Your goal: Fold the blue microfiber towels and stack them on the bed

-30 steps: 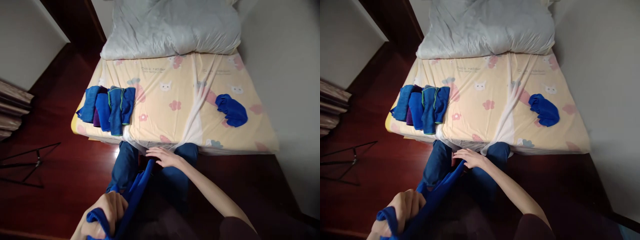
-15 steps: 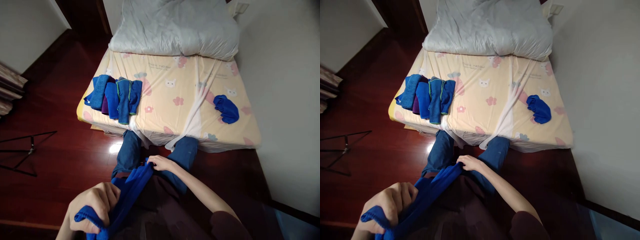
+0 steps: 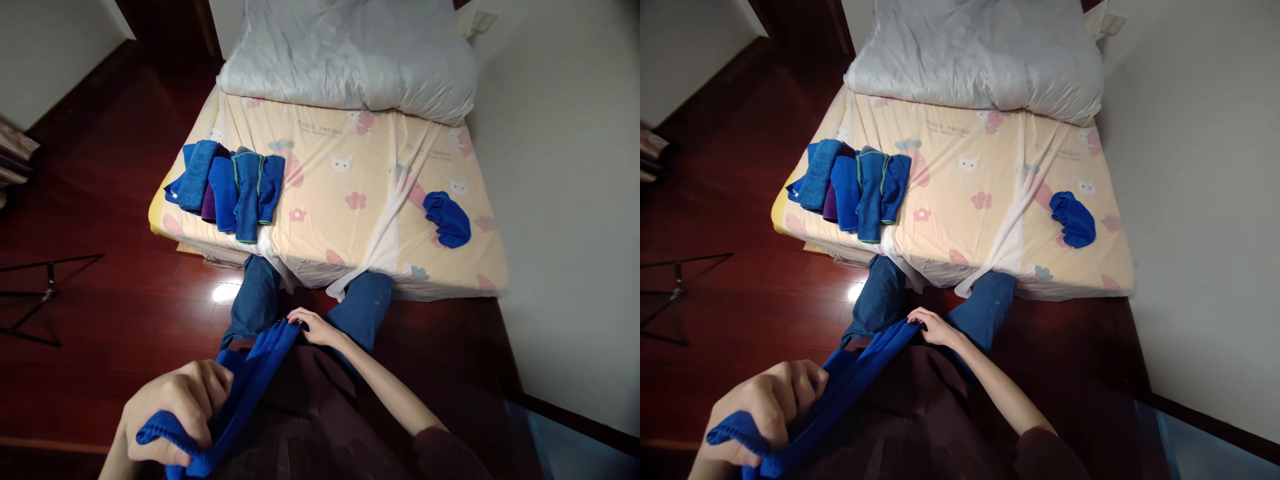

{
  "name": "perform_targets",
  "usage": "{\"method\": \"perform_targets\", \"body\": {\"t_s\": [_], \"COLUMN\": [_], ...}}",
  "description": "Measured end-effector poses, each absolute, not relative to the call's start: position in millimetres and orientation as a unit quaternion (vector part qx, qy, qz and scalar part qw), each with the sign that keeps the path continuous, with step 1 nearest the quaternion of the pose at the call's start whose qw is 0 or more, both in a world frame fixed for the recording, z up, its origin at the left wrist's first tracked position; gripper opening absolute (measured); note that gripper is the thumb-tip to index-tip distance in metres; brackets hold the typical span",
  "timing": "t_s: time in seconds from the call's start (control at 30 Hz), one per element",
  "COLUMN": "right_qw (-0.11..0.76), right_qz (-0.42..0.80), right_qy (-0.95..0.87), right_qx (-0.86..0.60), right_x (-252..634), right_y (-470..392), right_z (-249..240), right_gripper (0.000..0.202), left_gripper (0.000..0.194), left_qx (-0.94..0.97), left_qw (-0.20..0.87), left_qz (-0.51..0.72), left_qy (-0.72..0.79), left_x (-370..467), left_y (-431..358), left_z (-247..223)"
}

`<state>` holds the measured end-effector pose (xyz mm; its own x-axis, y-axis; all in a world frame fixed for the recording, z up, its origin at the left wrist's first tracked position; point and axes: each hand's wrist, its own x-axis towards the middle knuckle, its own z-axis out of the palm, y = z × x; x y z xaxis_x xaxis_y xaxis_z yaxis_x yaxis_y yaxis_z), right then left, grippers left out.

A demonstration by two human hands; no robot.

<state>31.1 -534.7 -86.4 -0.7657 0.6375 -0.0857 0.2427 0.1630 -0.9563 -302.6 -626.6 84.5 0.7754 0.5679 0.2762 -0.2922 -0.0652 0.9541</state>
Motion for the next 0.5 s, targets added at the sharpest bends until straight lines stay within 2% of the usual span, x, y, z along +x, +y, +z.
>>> {"method": "perform_targets", "body": {"t_s": [0.23, 0.37, 0.5], "right_qw": [0.021, -0.016, -0.074], "right_qz": [0.567, 0.544, 0.487], "right_qy": [-0.783, -0.800, -0.827], "right_qx": [-0.253, -0.253, -0.272], "right_x": [26.0, 36.0, 52.9], "right_y": [-514.7, -502.3, -496.2], "right_z": [-78.8, -71.4, -73.7], "right_gripper": [0.067, 0.053, 0.034], "left_gripper": [0.026, 0.025, 0.034], "left_qx": [0.652, 0.657, 0.663], "left_qw": [0.657, 0.633, 0.622], "left_qz": [0.344, 0.340, 0.340], "left_qy": [0.159, 0.228, 0.241], "left_x": [-300.1, -302.5, -305.7], "left_y": [-628.8, -629.2, -625.6], "left_z": [98.2, 115.4, 125.8]}}
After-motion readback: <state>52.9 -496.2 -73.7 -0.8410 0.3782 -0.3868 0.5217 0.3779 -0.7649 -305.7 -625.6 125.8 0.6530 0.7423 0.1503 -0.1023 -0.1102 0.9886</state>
